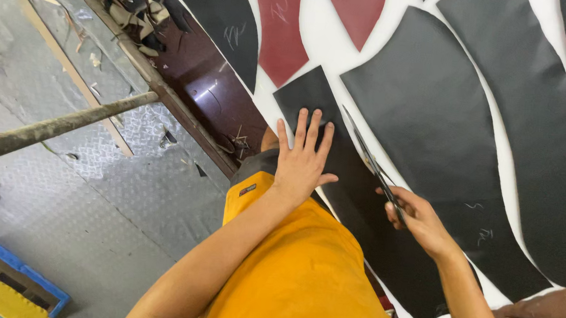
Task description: The person cuts out various curved shapes from sheets of black and red synthetic leather material using shears.
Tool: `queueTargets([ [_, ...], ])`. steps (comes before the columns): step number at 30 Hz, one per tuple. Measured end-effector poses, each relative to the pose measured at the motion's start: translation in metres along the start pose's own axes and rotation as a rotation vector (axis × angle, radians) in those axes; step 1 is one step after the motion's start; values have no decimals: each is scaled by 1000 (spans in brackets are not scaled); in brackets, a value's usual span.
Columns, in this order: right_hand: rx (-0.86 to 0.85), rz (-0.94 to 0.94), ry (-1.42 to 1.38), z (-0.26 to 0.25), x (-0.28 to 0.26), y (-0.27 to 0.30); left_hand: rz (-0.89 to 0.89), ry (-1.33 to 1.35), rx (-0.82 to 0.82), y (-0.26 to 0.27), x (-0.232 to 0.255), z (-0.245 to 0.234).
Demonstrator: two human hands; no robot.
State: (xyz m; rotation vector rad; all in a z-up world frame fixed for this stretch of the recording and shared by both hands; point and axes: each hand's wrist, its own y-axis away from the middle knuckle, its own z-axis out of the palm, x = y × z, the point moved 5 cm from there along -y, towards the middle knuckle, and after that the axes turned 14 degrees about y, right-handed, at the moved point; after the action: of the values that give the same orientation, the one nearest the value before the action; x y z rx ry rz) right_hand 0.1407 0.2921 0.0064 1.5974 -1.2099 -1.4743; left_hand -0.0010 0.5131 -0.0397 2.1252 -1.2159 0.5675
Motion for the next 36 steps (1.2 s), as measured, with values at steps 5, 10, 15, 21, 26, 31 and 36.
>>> queueTargets([
  [5,24,78,32,4,-11,-5,-12,-8,-74,-6,-4,-3],
  [10,11,-81,-100,10,-27,-22,49,71,81,-18,-20,-19],
  [15,53,-77,-48,17,-46,-37,54,30,75,-19,-19,-23],
  [21,39,-126,-65,16,-60,-43,41,10,82,-16,-23,-13],
  [26,34,-172,-109,18,-81,-58,38,14,106,-19,-25,-15],
  [31,15,-105,-41,5,-75,-62,25,-31,74,-18,-21,-18],
  [36,-67,-17,242,-86,-101,-87,-28,-49,-10,-27,-17,-21],
])
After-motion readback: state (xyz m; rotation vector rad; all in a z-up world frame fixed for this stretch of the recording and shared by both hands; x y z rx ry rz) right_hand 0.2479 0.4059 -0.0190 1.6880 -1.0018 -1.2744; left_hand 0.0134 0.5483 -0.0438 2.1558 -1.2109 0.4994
